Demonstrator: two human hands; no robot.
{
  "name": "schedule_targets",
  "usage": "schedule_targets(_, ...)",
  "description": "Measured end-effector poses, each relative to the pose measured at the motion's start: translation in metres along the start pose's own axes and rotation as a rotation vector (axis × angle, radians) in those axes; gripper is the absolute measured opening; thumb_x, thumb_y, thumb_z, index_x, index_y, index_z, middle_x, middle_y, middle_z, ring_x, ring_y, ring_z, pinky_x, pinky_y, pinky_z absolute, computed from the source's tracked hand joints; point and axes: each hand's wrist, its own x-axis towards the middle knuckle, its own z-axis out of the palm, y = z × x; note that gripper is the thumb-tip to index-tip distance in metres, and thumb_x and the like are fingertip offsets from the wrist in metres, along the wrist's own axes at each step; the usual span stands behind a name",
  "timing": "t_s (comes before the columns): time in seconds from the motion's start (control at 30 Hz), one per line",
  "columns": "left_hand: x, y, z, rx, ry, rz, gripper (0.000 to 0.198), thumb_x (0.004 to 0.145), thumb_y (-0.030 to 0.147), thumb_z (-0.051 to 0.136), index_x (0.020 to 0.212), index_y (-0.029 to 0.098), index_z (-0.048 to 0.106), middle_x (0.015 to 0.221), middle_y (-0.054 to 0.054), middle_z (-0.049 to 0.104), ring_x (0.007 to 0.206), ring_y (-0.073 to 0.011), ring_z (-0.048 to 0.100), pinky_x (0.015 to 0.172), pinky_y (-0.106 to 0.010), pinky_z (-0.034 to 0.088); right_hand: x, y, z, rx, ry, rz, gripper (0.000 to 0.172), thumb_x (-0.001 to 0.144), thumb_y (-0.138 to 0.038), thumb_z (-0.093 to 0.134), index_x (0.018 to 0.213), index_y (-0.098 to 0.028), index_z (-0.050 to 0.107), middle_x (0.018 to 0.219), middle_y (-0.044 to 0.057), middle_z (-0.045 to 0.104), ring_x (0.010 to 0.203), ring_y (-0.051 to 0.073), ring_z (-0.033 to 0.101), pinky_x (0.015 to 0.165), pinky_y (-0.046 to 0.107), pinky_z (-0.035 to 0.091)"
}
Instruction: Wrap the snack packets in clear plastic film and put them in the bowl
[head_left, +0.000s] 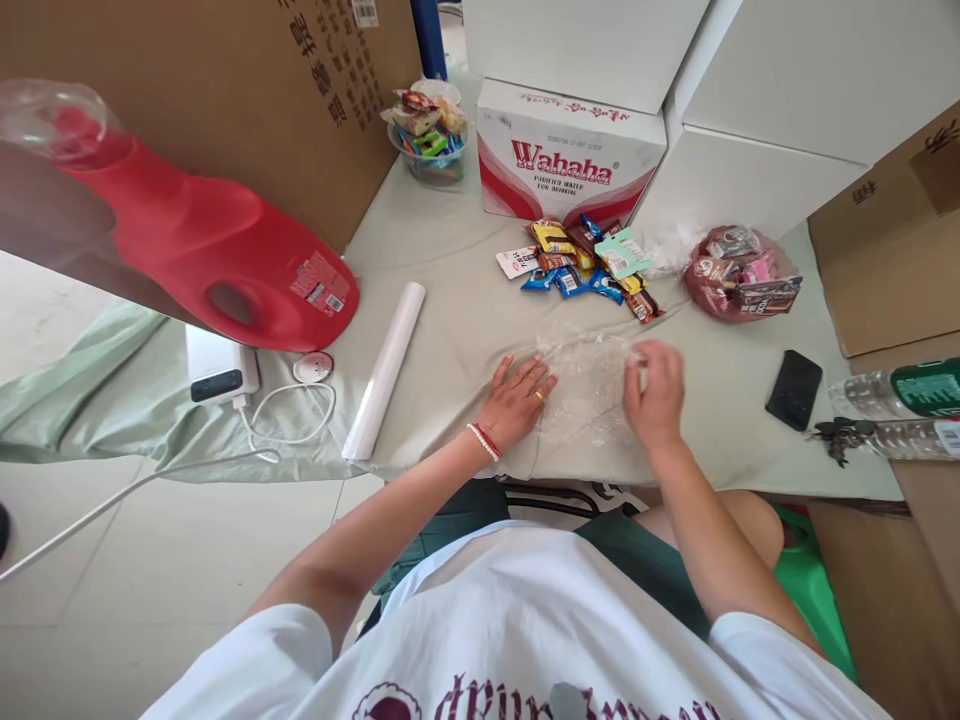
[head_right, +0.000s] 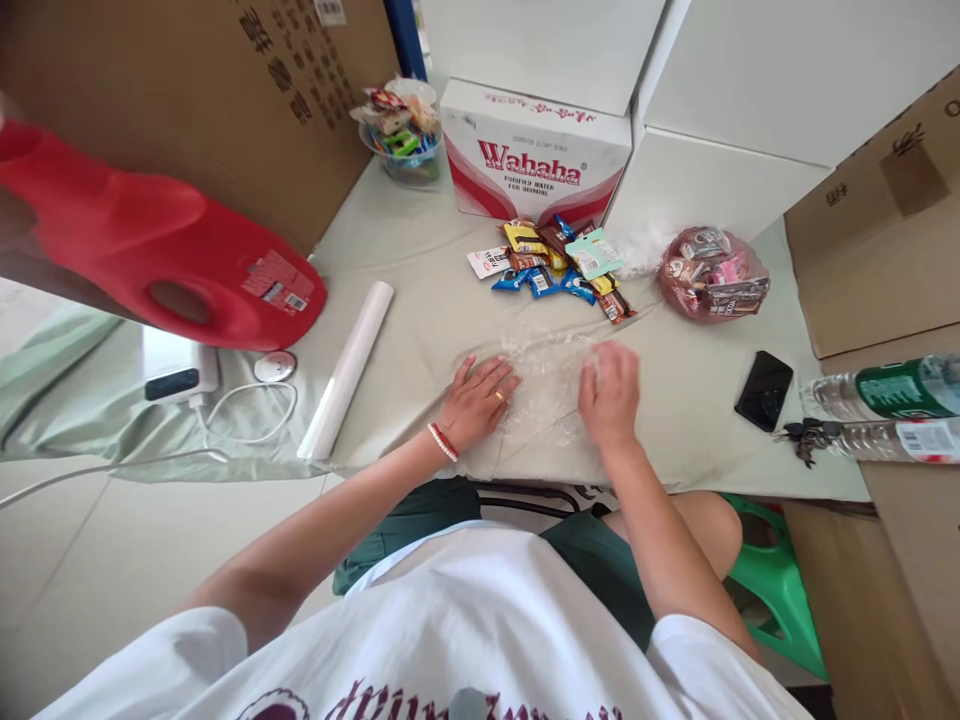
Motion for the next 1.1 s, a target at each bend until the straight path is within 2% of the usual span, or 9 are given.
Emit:
schedule_targets(0.13,0.009,-0.009,0.001,0.023,0.02,-0.191,0.039,0.108,0.033,0.04,0.135,0.023,0.066,0.146,-0.013,0.067,0.152,-0.03,0.045,0.13,-0.067,0.01,-0.074,-0.015,0.003,-0.151,-0.412,-0.254,0.042,0.107,-0.036,0.05,0.143,-0.018,0.064,0.156,0.016,0.055,0.147,0.033,0.046,0.122,0.056,0.043)
schedule_targets(0.23,0.016,-0.017,0.002,0.042,0.125,-0.375,0.038,0.108,0.033,0.037,0.127,0.023,0.069,0.132,-0.012,0.074,0.15,-0.0322,0.045,0.127,-0.069,0.012,-0.112,-0.004,-0.002,-0.192,-0.473,-0.197,0.05,0.108,-0.039,0.05,0.154,-0.021,0.056,0.165,0.014,0.046,0.155,0.033,0.038,0.124,0.057,0.042)
schedule_targets(0.33,0.027,-0.02,0.003,0.06,0.186,-0.373,0.03,0.101,0.033,0.051,0.12,0.022,0.07,0.129,-0.014,0.072,0.146,-0.0344,0.048,0.126,-0.064,0.021,-0.126,0.006,-0.011,-0.194,-0.461,-0.147,0.051,0.108,-0.041,0.051,0.157,-0.026,0.054,0.167,0.01,0.044,0.156,0.032,0.038,0.125,0.058,0.041)
schedule_targets(0.43,0.045,-0.021,0.005,0.074,0.335,-0.437,0.036,0.097,0.039,0.058,0.125,0.017,0.067,0.136,-0.02,0.064,0.142,-0.0358,0.049,0.122,-0.057,0.031,-0.127,0.009,-0.014,-0.169,-0.448,-0.125,0.049,0.108,-0.041,0.05,0.154,-0.026,0.058,0.165,0.01,0.047,0.155,0.032,0.04,0.124,0.058,0.042)
schedule_targets(0.5,0.06,-0.023,0.008,0.091,0.426,-0.558,0.038,0.097,0.045,0.06,0.12,0.015,0.068,0.138,-0.023,0.061,0.146,-0.0401,0.043,0.122,-0.061,0.028,-0.125,0.007,-0.015,-0.142,-0.433,-0.112,0.047,0.108,-0.04,0.05,0.15,-0.024,0.062,0.162,0.012,0.051,0.153,0.032,0.043,0.123,0.058,0.044)
schedule_targets(0.6,0.078,-0.028,0.015,0.081,0.404,-0.648,0.025,0.093,0.042,0.065,0.096,0.018,0.07,0.132,-0.022,0.062,0.147,-0.0443,0.038,0.121,-0.066,0.027,-0.118,-0.003,-0.019,-0.086,-0.33,-0.095,0.038,0.106,-0.04,0.054,0.133,-0.022,0.073,0.152,0.013,0.06,0.146,0.033,0.05,0.117,0.058,0.049)
schedule_targets(0.77,0.079,-0.022,0.029,-0.101,0.357,-0.52,0.011,0.093,0.024,0.056,0.097,0.021,0.065,0.112,-0.013,0.063,0.111,-0.0293,0.062,0.102,-0.048,0.049,-0.076,-0.026,-0.021,-0.046,-0.036,-0.018,0.032,0.106,-0.035,0.049,0.11,-0.027,0.08,0.116,0.011,0.074,0.122,0.03,0.062,0.109,0.054,0.054)
schedule_targets(0.9,0.072,-0.015,0.032,-0.393,0.458,-0.458,0.003,0.092,0.021,0.052,0.094,0.023,0.053,0.101,-0.006,0.061,0.084,-0.017,0.064,0.084,-0.033,0.052,-0.042,-0.028,0.012,-0.1,-0.21,-0.028,0.044,0.107,-0.04,0.044,0.135,-0.02,0.072,0.141,0.014,0.066,0.14,0.032,0.051,0.121,0.055,0.043)
schedule_targets(1.1,0.073,-0.034,0.016,-0.72,0.731,-0.759,0.022,0.094,0.038,0.059,0.096,0.026,0.041,0.083,0.007,0.055,0.054,-0.0079,0.057,0.056,-0.022,0.039,-0.048,-0.01,0.059,-0.273,-0.322,0.046,0.053,0.109,-0.04,0.039,0.152,-0.015,0.059,0.165,0.017,0.044,0.155,0.034,0.036,0.127,0.057,0.032)
